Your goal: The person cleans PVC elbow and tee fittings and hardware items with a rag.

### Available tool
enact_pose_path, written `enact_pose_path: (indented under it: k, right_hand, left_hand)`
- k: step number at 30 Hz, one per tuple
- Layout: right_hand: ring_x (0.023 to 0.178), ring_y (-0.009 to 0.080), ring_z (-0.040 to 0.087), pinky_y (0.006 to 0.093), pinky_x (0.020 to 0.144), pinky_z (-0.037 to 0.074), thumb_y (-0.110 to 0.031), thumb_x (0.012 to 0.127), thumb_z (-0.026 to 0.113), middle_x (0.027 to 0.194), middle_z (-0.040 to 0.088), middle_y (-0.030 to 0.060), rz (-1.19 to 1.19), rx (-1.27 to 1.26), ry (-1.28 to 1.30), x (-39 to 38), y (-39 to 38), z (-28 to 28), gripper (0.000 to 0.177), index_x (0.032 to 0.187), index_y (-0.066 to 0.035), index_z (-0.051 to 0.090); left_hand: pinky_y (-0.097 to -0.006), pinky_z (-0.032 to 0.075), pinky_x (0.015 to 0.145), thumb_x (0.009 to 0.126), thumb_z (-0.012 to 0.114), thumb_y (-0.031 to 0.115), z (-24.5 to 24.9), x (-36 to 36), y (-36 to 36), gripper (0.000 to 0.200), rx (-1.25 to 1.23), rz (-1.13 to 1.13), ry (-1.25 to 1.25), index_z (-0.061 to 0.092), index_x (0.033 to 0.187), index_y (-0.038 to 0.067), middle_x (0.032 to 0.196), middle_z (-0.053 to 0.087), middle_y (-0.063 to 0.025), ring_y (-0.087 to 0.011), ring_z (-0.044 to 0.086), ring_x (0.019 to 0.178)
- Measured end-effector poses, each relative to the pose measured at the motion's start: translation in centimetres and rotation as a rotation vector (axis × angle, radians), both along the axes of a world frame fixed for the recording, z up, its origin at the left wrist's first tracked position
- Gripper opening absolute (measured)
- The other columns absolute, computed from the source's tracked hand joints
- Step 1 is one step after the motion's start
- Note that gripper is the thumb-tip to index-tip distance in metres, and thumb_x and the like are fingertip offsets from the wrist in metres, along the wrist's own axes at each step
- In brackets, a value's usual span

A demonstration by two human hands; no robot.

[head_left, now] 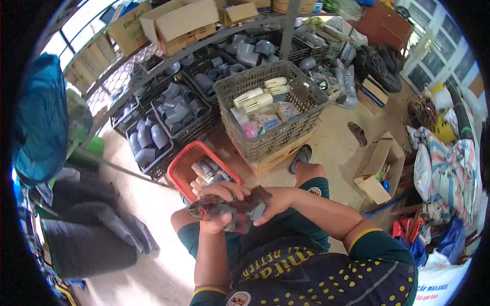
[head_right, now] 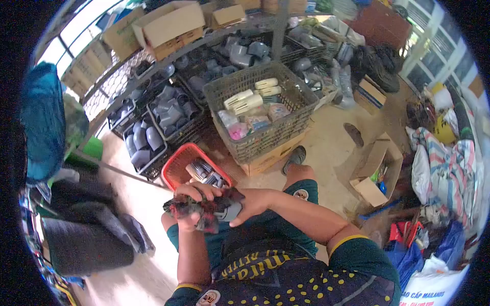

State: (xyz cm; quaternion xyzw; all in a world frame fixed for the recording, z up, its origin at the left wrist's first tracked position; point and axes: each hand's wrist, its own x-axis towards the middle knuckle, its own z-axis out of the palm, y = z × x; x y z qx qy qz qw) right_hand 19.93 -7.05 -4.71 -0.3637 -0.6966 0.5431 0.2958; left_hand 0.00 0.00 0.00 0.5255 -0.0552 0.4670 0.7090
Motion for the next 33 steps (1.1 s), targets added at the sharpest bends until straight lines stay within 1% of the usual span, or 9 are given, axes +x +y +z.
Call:
enact_pose_path:
  k: [3,7,11,15,19,22,24,28,33]
  right_hand:
    - [0.092,0.0330,0.070,0.0436,0.081,0.054,-0.037,0.074,0.077,0.097,0.072,0.0183,-0.203,0.043,-0.344,0.6,-2.0,0.2,0.050,0.114,-0.007,0.067]
    - [0.086,0.0393,0.067,0.0447,0.077,0.054,-0.031,0.066,0.079,0.089,0.070,0.0198,-0.506,0.005,-0.558,-3.3,0.6,0.8,0.050,0.110,-0.009,0.068]
    - [0.090,0.0399,0.066,0.0455,0.077,0.053,-0.026,0.067,0.079,0.093,0.069,0.0198,-0.590,0.102,-0.646,-3.7,1.9,-1.2,0.046,0.108,-0.008,0.067]
    - [0.093,0.0404,0.066,0.0461,0.079,0.052,-0.021,0.068,0.079,0.097,0.068,0.0195,-0.489,0.112,-0.590,-1.9,5.0,-2.4,0.042,0.106,-0.007,0.067]
    - [0.093,0.0400,0.066,0.0454,0.078,0.052,-0.023,0.069,0.080,0.096,0.069,0.0170,-0.258,0.290,-0.569,-0.7,7.1,-9.3,0.045,0.108,-0.008,0.064]
    - [0.093,0.0376,0.068,0.0448,0.079,0.052,-0.027,0.074,0.079,0.096,0.070,0.0178,-0.206,-0.103,-0.648,-2.5,9.1,-13.3,0.052,0.118,-0.008,0.059]
    - [0.090,0.0349,0.069,0.0436,0.078,0.053,-0.029,0.078,0.078,0.095,0.070,0.0191,-0.321,-0.483,-0.750,-3.7,11.0,-17.0,0.055,0.123,-0.008,0.055]
    - [0.081,0.0293,0.071,0.0398,0.072,0.055,-0.034,0.081,0.074,0.094,0.069,0.0222,-0.515,-0.568,-0.773,-3.5,11.9,-31.7,0.058,0.127,-0.007,0.052]
    - [0.073,0.0195,0.066,0.0342,0.066,0.054,-0.025,0.088,0.069,0.093,0.068,0.0123,-0.633,-0.610,-0.481,-6.6,14.4,-35.9,0.048,0.128,-0.004,0.052]
  left_hand:
    - [-0.0441,0.051,0.089,0.084,0.068,0.004,-2.0,0.1,-2.4,0.011,-0.027,0.418,0.168,0.061,0.091,0.000,0.097,0.066,-0.0191,-0.0311,0.065,0.094]
    - [-0.0366,0.052,0.089,0.093,0.060,0.000,-2.8,-0.9,1.3,0.007,-0.114,0.678,0.330,0.066,0.093,-0.003,0.097,0.070,-0.0160,-0.0245,0.067,0.094]
    - [-0.0321,0.051,0.092,0.095,0.062,0.004,-3.2,-1.0,3.8,0.032,-0.660,0.412,0.213,0.059,0.126,0.000,0.114,0.066,-0.0121,-0.0174,0.064,0.099]
    - [-0.0284,0.048,0.093,0.088,0.072,0.003,-3.4,-2.3,6.0,0.061,-0.147,0.747,0.745,0.049,0.143,0.009,0.117,0.061,-0.0066,-0.0134,0.059,0.099]
    - [-0.0352,0.043,0.089,0.085,0.075,0.025,-9.1,-2.9,11.0,0.052,-0.244,0.881,0.843,0.059,0.134,0.020,0.114,0.060,-0.0122,-0.0238,0.057,0.094]
    - [-0.0311,0.052,0.079,0.093,0.067,0.040,-23.0,-6.6,17.5,0.043,-0.791,0.882,0.767,0.062,0.122,0.009,0.097,0.069,-0.0048,-0.0179,0.066,0.089]
    - [-0.0325,0.054,0.079,0.096,0.059,0.052,-28.6,-9.9,19.9,0.049,-1.266,0.669,0.064,0.064,0.115,0.007,0.099,0.069,-0.0037,-0.0170,0.066,0.088]
    - [-0.0390,0.051,0.096,0.102,0.048,0.046,-25.4,-10.3,21.5,0.046,-1.251,0.733,-0.264,0.060,0.124,0.007,0.118,0.066,-0.0086,-0.0240,0.064,0.108]
    - [-0.0409,0.048,0.101,0.103,0.046,0.044,-25.1,-9.3,21.7,0.046,-1.200,0.705,-0.345,0.060,0.125,0.006,0.122,0.066,-0.0102,-0.0261,0.064,0.110]
